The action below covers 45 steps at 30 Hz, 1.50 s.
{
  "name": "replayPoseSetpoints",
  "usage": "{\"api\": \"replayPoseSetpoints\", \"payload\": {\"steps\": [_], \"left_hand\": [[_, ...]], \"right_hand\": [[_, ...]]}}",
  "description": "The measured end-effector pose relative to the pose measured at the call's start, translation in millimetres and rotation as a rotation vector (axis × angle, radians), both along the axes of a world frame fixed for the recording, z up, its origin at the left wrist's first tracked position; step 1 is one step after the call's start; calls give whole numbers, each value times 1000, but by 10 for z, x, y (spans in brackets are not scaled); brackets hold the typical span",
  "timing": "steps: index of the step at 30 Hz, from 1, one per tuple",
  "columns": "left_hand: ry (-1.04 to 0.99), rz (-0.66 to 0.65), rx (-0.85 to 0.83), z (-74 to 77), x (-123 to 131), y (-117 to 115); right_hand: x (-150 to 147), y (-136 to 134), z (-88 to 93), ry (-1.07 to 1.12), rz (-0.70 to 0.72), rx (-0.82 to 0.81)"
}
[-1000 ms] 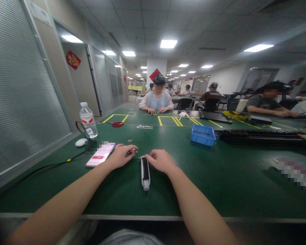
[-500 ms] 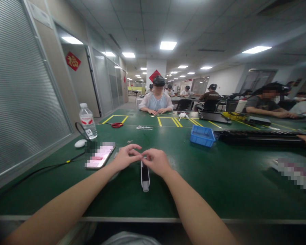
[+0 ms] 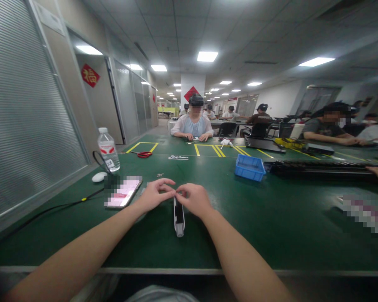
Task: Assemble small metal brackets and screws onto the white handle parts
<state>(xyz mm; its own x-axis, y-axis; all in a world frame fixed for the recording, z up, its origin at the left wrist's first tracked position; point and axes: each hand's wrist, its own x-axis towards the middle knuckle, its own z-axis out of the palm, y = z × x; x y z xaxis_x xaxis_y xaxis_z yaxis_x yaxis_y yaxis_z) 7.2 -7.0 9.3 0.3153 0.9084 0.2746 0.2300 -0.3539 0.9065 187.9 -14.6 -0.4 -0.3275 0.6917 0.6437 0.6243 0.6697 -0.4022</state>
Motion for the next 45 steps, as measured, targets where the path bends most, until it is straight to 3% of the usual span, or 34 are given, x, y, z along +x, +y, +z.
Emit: {"api": "replayPoseSetpoints", "payload": {"steps": [8,15,20,26,31,45], "left_hand": [[131,-16,126,-14,-13,-26],[324,-63,393,12,9,-69],[516,40,498,21,-31,-56],[688,60,505,-20,-117,-11],[745,49,484,-32,-131,1],[747,46,478,-88,-134,55]], "right_hand": [[9,15,-5,-55,-27,-89],[19,30,-23,-78,-7,-160],[149,108,13,-35,-39,-214],[385,282,-57,86,-1,-470],[457,360,-149,82,48,-587],[324,321,-213,19,48,-526]]}}
